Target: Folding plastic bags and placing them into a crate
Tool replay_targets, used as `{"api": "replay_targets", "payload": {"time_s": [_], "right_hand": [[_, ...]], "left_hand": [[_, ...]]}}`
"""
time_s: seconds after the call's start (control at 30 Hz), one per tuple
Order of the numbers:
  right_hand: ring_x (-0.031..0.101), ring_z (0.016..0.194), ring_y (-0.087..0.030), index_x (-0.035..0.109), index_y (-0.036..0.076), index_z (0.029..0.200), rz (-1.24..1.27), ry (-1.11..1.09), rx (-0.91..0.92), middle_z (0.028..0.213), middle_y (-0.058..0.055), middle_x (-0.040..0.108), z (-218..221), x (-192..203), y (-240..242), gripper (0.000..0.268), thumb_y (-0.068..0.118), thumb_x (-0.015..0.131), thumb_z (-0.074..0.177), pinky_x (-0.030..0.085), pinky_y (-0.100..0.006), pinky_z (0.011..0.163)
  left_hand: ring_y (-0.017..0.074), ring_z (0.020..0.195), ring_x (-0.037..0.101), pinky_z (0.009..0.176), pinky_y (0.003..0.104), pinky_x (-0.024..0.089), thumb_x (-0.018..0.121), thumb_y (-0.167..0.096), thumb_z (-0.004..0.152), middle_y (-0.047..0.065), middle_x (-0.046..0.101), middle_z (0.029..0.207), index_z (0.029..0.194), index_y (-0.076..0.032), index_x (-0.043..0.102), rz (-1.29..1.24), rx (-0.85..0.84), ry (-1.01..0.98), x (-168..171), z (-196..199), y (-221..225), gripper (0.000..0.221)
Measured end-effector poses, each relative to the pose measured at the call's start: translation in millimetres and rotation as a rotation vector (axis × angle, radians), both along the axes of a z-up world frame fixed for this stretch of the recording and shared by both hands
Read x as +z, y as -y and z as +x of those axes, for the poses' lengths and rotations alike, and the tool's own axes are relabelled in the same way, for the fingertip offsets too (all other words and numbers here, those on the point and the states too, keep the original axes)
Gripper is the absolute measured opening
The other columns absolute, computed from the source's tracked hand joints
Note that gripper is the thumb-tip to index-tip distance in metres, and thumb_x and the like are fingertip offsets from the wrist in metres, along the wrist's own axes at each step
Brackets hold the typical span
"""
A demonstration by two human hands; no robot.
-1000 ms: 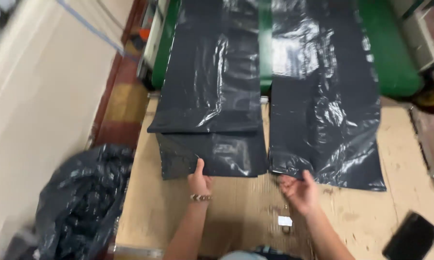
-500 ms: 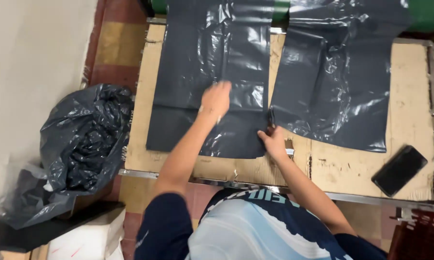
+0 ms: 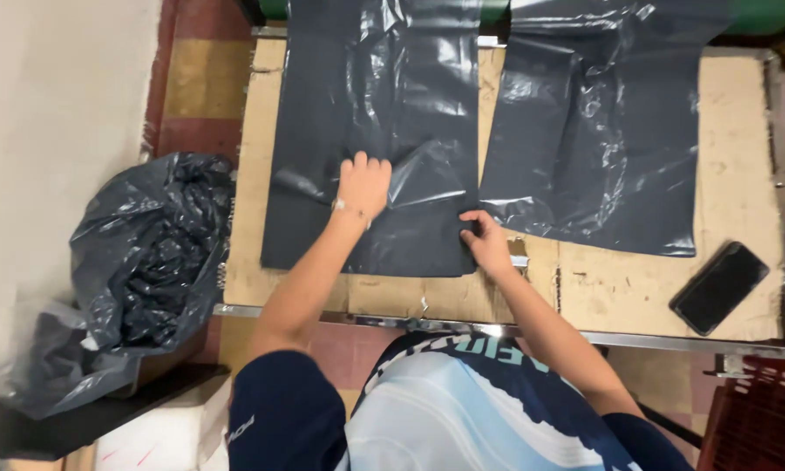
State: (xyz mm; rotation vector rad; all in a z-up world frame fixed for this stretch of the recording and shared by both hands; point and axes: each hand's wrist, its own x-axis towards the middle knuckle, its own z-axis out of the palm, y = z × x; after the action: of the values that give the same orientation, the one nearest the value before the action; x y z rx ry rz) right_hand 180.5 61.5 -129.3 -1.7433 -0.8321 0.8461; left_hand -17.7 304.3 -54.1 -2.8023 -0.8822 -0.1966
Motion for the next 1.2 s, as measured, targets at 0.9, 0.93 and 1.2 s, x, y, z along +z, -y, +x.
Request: {"api": "replay_targets", "payload": {"time_s": [0.9, 0.93, 1.2], "right_hand": [[0.068, 0.074, -0.021, 0.073, 0.021, 0.079, -0.381, 0.234, -0.078, 0.069, -0.003, 0.067, 28, -22, -31, 0.016, 0.036, 0.078, 0.08, 0.052, -0.038, 0.065], [0.069, 0.084, -0.027, 0.07, 0.017, 0.09, -0.326, 0.253, -0.08, 0.081, -0.009, 0.07, 25, -13, -31, 0.021, 0.033, 0.079, 0.081, 0.053, -0.043, 0.071], [0.053, 0.127, -0.053, 0.038, 0.008, 0.156, 0.109, 0.186, 0.041, 0.134, -0.042, 0.056, -37, 148, -36, 0.071, -0.01, 0.059, 0.091, 0.048, -0.057, 0.106]], "left_hand": [[0.0273, 0.074, 0.051, 0.051, 0.038, 0.039, 0.062, -0.015, 0.087, 0.002, 0.049, 0.072, 0.078, -0.019, 0.061, 0.39, 0.445, 0.362, -35, -137, 103, 0.01], [0.0277, 0.077, 0.052, 0.052, 0.039, 0.039, 0.059, -0.017, 0.089, 0.002, 0.05, 0.077, 0.079, -0.019, 0.06, 0.366, 0.431, 0.363, -37, -139, 107, 0.011], [0.0358, 0.145, 0.043, 0.112, 0.063, 0.034, 0.052, -0.072, 0.085, 0.013, 0.054, 0.147, 0.14, -0.011, 0.053, -0.004, 0.151, 0.365, -12, -136, 143, 0.083]]}}
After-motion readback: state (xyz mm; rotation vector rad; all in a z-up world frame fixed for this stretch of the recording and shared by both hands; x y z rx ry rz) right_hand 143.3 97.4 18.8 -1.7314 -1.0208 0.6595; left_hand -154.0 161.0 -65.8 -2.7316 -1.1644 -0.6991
